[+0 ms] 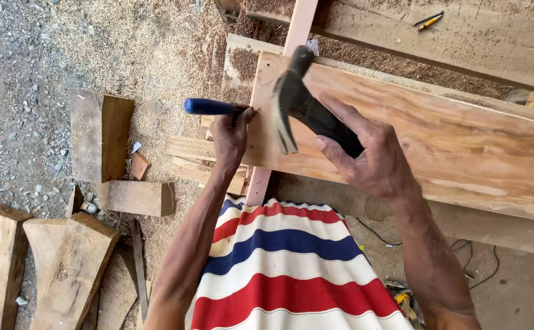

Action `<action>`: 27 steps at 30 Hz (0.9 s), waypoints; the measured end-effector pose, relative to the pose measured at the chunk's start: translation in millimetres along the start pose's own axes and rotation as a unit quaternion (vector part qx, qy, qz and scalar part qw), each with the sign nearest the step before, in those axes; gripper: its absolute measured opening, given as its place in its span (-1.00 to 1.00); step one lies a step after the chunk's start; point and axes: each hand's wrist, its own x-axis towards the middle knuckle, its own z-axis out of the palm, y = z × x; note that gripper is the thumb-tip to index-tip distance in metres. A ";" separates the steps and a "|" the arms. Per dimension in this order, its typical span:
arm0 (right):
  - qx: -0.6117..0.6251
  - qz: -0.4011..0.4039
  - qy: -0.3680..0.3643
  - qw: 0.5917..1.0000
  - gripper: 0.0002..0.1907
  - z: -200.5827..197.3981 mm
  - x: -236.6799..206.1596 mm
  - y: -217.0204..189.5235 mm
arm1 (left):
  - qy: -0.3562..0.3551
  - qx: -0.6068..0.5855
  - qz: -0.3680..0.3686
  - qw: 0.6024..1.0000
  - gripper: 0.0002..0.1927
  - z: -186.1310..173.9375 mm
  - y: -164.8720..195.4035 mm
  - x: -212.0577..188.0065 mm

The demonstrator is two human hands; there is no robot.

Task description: The person hammers nails into a wooden frame using a hammer and nail punch, then applies pink putty to the wood surface with a small stick. The person works on a wooden structure in a workshop setting.

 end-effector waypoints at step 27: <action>-0.074 -0.261 0.157 0.950 -0.28 75.3 -48.7 -30.3 | -0.102 0.195 0.011 0.975 -0.79 11.4 31.4 -28.5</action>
